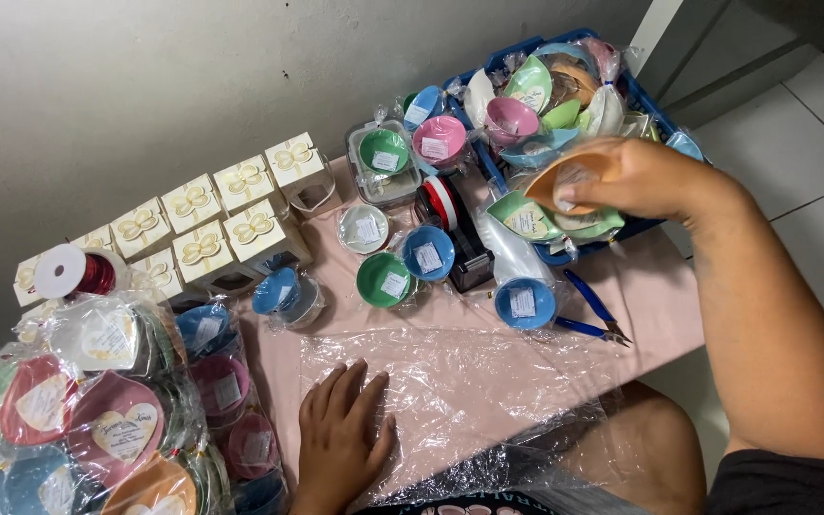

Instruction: The person places heart-shaped souvenir items into clear plastic bags by hand.

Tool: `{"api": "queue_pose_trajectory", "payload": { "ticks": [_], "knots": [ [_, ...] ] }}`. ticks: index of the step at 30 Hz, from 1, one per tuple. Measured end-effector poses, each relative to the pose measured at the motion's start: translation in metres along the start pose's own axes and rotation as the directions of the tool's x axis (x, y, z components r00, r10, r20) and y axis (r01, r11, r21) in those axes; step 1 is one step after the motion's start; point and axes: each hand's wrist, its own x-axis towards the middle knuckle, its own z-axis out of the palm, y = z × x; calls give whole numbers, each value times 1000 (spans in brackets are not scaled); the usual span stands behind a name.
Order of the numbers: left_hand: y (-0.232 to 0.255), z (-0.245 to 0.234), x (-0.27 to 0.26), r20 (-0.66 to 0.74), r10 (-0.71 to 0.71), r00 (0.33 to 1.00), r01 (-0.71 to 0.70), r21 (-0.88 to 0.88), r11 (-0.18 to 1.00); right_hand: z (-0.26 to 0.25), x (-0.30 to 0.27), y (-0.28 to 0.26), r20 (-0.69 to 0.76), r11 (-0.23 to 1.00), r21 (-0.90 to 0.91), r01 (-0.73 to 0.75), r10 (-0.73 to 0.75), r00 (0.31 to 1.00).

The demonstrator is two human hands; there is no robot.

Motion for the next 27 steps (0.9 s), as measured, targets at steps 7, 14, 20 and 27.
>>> {"api": "queue_pose_trajectory", "payload": {
  "ticks": [7, 14, 20, 27],
  "knots": [
    [-1, -1, 1, 16, 2, 1000, -2, 6, 1000, 47, -2, -31, -23, 913, -400, -81, 79, 997],
    [-1, -3, 0, 4, -2, 1000, 2, -27, 1000, 78, 12, 8, -95, 826, -490, 280, -369, 924],
    [-4, -3, -6, 3, 7, 1000, -7, -60, 998, 102, -24, 27, -147, 566, -541, 623, -792, 592],
    [-8, 10, -20, -153, 32, 988, -34, -10, 999, 191, -98, 20, -296, 584, -492, 646, -810, 506]
  ]
}}
